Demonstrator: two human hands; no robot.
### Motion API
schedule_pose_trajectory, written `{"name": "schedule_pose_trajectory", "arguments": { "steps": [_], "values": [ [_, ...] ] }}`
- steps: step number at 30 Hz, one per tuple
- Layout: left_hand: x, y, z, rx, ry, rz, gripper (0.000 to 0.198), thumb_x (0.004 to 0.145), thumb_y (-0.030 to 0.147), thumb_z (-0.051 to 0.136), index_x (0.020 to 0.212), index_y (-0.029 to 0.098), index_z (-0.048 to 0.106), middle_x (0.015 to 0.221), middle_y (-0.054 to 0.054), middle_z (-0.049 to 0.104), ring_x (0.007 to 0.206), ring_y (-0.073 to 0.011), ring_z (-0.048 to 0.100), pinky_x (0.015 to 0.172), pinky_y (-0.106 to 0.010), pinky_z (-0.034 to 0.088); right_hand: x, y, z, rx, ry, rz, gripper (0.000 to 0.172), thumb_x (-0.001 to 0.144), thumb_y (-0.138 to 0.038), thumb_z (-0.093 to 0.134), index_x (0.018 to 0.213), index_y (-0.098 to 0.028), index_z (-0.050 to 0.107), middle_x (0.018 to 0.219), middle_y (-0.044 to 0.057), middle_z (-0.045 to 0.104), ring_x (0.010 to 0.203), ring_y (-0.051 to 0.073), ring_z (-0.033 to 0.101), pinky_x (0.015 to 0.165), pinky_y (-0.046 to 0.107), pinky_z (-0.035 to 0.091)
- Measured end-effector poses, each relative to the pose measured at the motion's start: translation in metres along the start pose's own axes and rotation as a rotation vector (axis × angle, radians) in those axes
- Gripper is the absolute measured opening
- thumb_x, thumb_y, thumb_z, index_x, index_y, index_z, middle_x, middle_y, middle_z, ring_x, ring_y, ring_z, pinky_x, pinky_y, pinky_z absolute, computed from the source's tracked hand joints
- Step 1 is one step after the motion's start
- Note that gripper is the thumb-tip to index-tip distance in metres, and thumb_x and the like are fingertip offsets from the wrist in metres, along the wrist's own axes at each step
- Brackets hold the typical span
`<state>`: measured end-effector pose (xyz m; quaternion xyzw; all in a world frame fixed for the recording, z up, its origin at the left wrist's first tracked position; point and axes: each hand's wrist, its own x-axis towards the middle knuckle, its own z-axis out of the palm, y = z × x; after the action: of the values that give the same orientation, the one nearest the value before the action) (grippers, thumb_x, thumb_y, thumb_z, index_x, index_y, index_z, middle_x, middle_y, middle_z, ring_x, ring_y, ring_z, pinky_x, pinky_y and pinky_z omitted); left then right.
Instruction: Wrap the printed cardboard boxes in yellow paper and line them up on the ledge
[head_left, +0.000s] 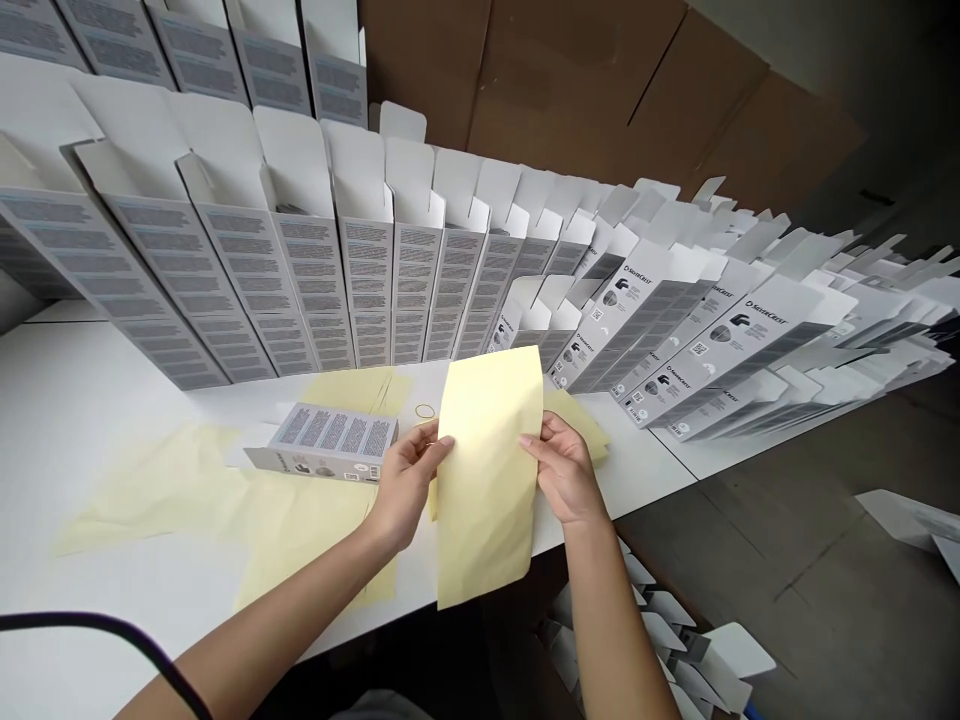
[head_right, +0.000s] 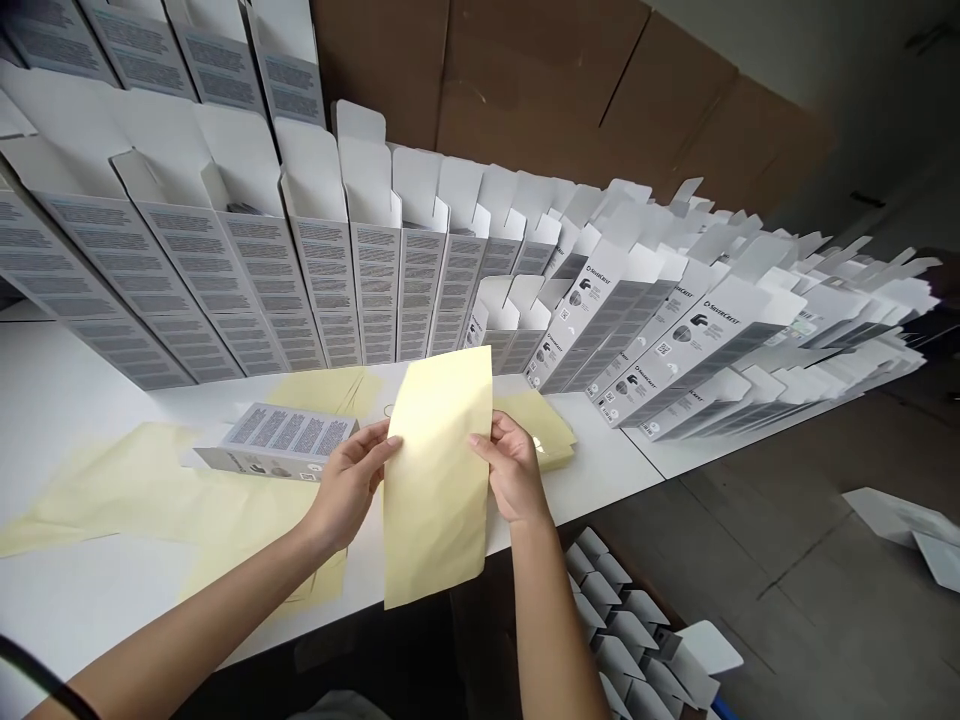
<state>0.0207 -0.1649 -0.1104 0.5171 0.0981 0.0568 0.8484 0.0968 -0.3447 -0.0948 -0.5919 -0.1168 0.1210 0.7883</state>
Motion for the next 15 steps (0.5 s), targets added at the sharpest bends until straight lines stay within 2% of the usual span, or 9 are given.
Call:
{"name": "schedule_pose_trajectory", "arguments": {
  "steps": [3, 5, 11, 13, 15],
  "values": [
    [0.003, 0.003, 0.001, -0.061, 0.030, 0.019, 0.028, 0.077, 0.037, 0.073, 0.096, 0.018, 0.065, 0.091, -0.004, 0.067, 0.081, -0.0136, 0.063, 0.076, -0.026, 0.050, -0.004, -0.001, 0.000, -0.016, -0.011, -0.013, 0.026, 0.071, -0.026, 0.077, 0.093, -0.019, 0.066, 0.096, 0.007, 0.071, 0.088, 0.021, 0.066, 0.082, 0.034, 0.052],
    [0.004, 0.001, -0.003, -0.043, 0.036, 0.040, 0.026, 0.076, 0.035, 0.073, 0.094, 0.018, 0.064, 0.084, -0.002, 0.065, 0.078, -0.0122, 0.061, 0.074, -0.025, 0.049, -0.006, -0.002, 0.000, -0.034, -0.028, -0.005, 0.023, 0.073, -0.027, 0.076, 0.092, -0.018, 0.067, 0.097, 0.007, 0.071, 0.089, 0.021, 0.066, 0.082, 0.034, 0.052],
    [0.002, -0.010, -0.012, 0.068, -0.015, 0.105, 0.025, 0.080, 0.038, 0.069, 0.092, 0.017, 0.063, 0.084, -0.003, 0.061, 0.079, -0.0140, 0.059, 0.075, -0.027, 0.049, -0.008, -0.008, 0.007, -0.047, -0.006, -0.035, 0.026, 0.076, -0.034, 0.074, 0.097, -0.019, 0.069, 0.102, 0.007, 0.070, 0.090, 0.022, 0.065, 0.080, 0.033, 0.052],
    [0.002, -0.013, -0.013, 0.126, -0.040, 0.124, 0.025, 0.083, 0.039, 0.065, 0.097, 0.018, 0.062, 0.087, -0.004, 0.061, 0.081, -0.0151, 0.060, 0.075, -0.030, 0.050, -0.009, -0.008, 0.011, -0.037, -0.021, -0.019, 0.028, 0.076, -0.035, 0.074, 0.100, -0.020, 0.069, 0.103, 0.007, 0.070, 0.090, 0.023, 0.065, 0.080, 0.035, 0.052],
    [0.002, -0.014, -0.014, 0.262, 0.011, 0.248, 0.032, 0.086, 0.036, 0.063, 0.113, 0.020, 0.059, 0.096, -0.006, 0.063, 0.087, -0.0170, 0.061, 0.080, -0.033, 0.051, -0.012, -0.006, 0.014, -0.034, -0.008, -0.019, 0.029, 0.076, -0.035, 0.074, 0.100, -0.020, 0.069, 0.100, 0.007, 0.070, 0.088, 0.024, 0.066, 0.079, 0.036, 0.053]
  ]
}}
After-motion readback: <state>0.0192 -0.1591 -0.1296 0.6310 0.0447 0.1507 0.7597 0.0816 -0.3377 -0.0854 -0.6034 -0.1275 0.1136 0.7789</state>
